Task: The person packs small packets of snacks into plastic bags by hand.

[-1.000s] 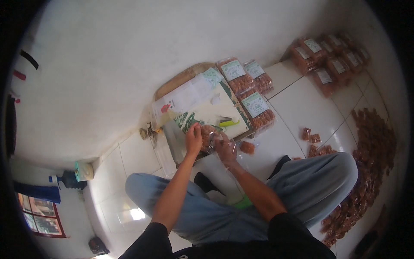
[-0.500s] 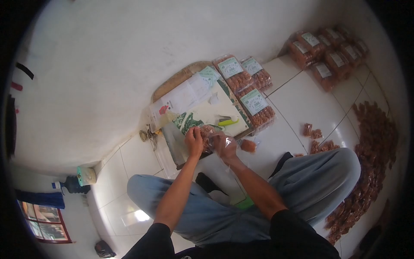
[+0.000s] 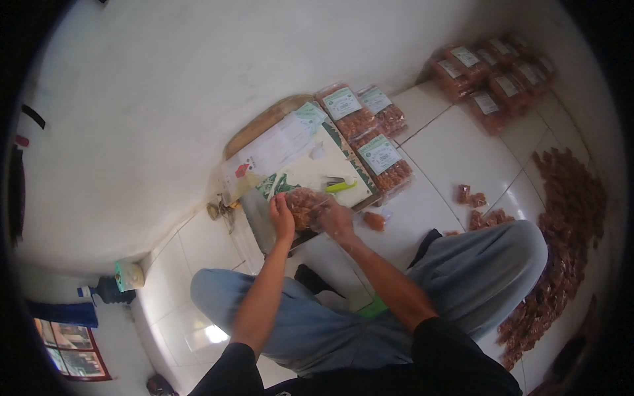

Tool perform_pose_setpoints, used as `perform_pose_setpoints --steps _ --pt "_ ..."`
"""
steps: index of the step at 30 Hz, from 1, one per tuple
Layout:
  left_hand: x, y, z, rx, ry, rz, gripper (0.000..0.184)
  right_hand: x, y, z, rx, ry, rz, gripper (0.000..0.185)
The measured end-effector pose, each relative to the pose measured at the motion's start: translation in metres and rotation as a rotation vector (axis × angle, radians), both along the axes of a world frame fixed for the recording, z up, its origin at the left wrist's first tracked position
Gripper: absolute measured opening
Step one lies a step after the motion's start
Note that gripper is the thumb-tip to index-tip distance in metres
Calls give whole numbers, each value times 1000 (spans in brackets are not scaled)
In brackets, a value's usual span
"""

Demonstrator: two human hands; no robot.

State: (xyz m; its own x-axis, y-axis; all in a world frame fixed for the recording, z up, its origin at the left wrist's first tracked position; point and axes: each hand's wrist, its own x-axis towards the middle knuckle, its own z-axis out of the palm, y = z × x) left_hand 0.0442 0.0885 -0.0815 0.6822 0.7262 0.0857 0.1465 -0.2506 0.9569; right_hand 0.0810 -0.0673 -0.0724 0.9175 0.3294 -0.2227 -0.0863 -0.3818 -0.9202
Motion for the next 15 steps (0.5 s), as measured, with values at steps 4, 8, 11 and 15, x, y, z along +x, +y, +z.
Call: perform_pose_setpoints --steps 4,8,11,15 --pt "1 5 1 -18 8 -14 39 -3 1 -21 -38 -205 33 21" --pt "5 4 3 221 60 -24 36 -7 0 -14 -202 -449 163 18" --pt "6 5 1 294 112 7 35 -15 1 -19 -163 -487 137 22" --pt "4 2 6 313 44 -24 35 -19 3 -28 94 -635 -59 37"
